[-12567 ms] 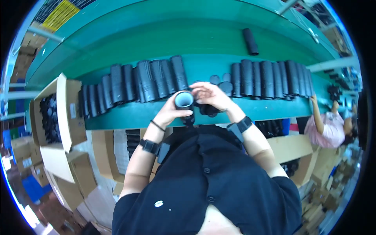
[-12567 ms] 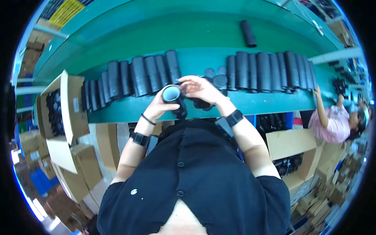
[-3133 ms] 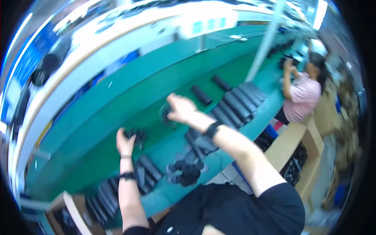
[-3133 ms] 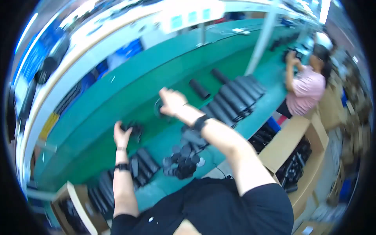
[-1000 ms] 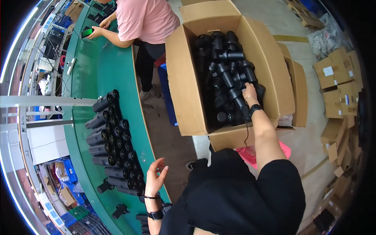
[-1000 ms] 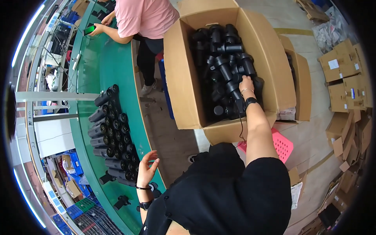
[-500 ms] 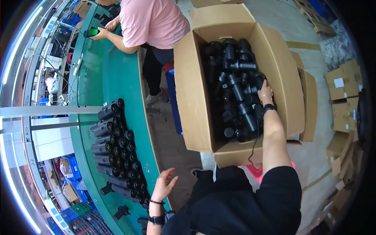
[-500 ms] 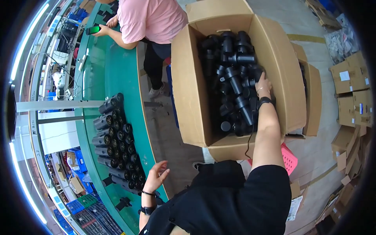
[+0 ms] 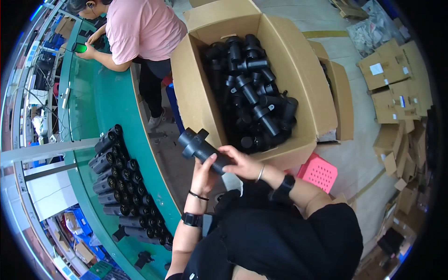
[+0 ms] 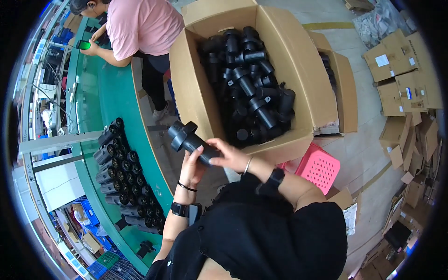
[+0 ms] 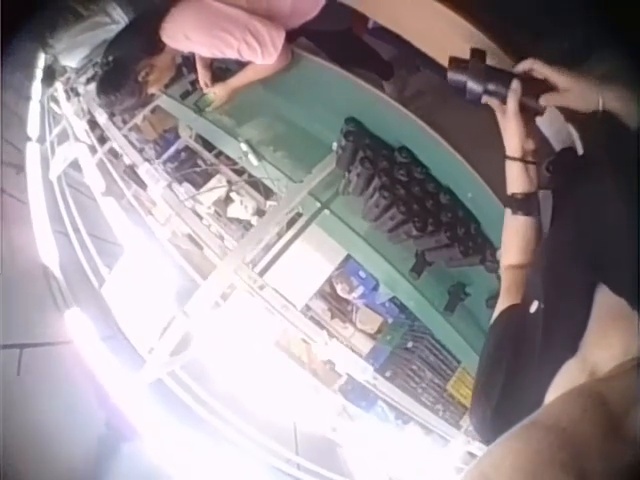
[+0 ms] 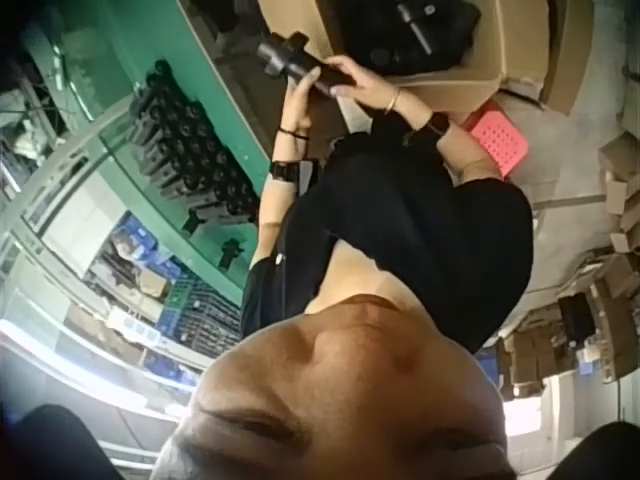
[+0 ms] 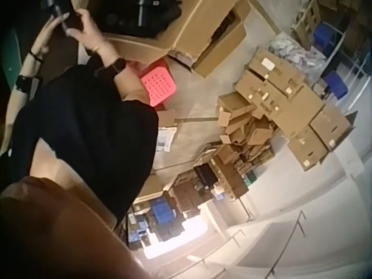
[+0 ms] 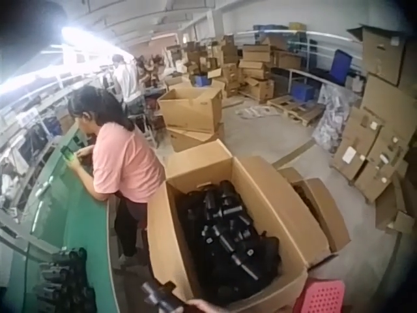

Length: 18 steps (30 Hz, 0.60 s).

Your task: The person fits caps onto cylinders by hand, removes newspaper from a cardboard box to pack the cylinders inside, and then returns to the workbench to cap more cylinders.

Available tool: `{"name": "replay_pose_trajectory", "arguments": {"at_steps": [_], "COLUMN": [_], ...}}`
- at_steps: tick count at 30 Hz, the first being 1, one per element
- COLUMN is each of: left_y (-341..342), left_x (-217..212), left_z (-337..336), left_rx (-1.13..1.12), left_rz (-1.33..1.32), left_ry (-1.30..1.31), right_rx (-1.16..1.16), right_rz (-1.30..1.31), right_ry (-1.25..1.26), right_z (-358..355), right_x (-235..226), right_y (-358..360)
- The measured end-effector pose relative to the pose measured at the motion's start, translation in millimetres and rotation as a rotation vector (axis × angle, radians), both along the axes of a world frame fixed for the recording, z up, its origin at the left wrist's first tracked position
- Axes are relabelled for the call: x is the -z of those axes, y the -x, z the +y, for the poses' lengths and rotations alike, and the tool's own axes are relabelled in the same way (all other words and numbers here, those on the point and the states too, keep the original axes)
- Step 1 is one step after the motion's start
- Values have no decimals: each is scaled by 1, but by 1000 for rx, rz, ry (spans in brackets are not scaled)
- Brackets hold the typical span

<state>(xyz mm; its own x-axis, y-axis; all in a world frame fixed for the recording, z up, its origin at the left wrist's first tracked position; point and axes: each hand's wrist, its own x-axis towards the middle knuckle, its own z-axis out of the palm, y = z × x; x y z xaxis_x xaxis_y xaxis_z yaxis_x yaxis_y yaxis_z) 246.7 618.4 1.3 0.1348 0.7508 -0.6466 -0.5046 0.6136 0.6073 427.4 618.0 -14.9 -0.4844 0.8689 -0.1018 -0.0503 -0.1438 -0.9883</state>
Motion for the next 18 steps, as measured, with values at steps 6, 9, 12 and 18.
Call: {"name": "replay_pose_trajectory", "arguments": {"at_steps": [6, 9, 12, 18], "left_y": [52, 68, 93, 127], "left_x": [-20, -26, -30, -37], "left_z": [-45, -65, -91, -135], "left_rx": [10, -45, -151, -202], "left_rz": [190, 182, 192, 195], "left_ry": [-123, -59, 22, -59], "right_rx": [-34, -153, -341, 24], "right_rz": [-1629, -1786, -1824, -1429], "right_ry": [-225, -103, -149, -325], "right_z": [122, 127, 127, 115], "right_x": [81, 147, 148, 109], "right_y": [-163, -255, -263, -248]}}
